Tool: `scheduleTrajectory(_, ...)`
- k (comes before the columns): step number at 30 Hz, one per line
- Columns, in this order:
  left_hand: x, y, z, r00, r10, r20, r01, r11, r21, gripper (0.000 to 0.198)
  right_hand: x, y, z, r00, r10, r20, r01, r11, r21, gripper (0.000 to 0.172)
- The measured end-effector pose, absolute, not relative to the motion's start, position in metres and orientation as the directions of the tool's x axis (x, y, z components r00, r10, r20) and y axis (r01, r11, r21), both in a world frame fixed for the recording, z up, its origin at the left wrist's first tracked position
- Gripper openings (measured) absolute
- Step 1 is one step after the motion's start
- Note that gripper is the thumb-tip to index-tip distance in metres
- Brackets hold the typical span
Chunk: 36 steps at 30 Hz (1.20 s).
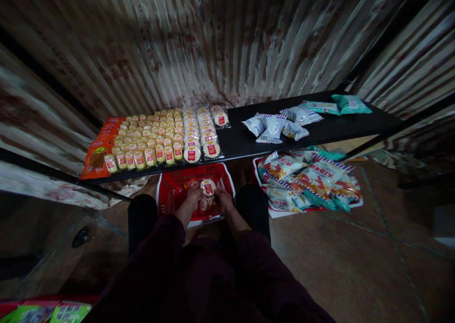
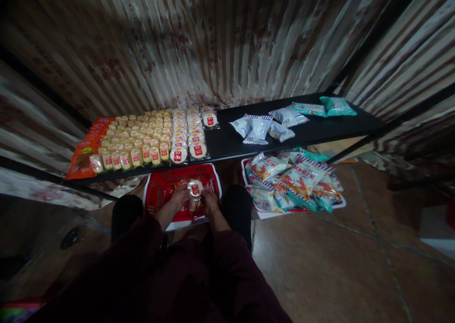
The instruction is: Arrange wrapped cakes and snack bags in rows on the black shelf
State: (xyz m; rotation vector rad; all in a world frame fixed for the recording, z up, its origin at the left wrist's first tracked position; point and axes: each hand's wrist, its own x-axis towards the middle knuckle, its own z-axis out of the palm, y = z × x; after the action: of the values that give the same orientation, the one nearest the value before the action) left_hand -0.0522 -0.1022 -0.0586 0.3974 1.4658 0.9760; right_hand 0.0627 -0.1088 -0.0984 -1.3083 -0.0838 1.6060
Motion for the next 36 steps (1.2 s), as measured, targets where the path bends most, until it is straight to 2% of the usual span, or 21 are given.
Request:
scheduleTrajectory(11, -0.049, -0.103, -0.063, -0.183, 0.723, -0.666, -0.317, 0.598, 0.736, 0.027, 0.063, -0.109, -0.093, 0.009, 0.723, -0.690, -0.621, -0.537, -0.571, 0.013)
scheduleTrajectory(19, -0.050, -0.105, -0.065, -0.197, 0.727, -0.657, -0.337, 0.580, 0.742, 0.027, 0.064, -0.110, -0.093, -0.007, 0.713, -0.701, -0.617, -0.555, -0.558, 0.018)
scheduleTrajectory(23, -0.047, -0.105, -0.068, -0.233, 0.736, -0.636, -0.317, 0.561, 0.765, 0.034, 0.063, -0.110, -0.097, 0.007, 0.720, -0.694, -0.621, -0.541, -0.568, 0.021)
scheduleTrajectory(29, -0.039, -0.103, -0.074, -0.294, 0.758, -0.582, -0.209, 0.544, 0.813, 0.041, 0.063, -0.109, -0.103, 0.021, 0.746, -0.666, -0.621, -0.512, -0.593, 0.023)
scheduleTrajectory(32, -0.036, -0.105, -0.075, -0.312, 0.781, -0.541, -0.125, 0.530, 0.838, 0.040, 0.064, -0.108, -0.106, 0.023, 0.754, -0.656, -0.618, -0.505, -0.603, 0.023)
scheduleTrajectory(36, -0.031, -0.109, -0.077, -0.324, 0.815, -0.480, 0.000, 0.508, 0.862, 0.034, 0.066, -0.107, -0.109, 0.035, 0.765, -0.643, -0.617, -0.489, -0.616, 0.031)
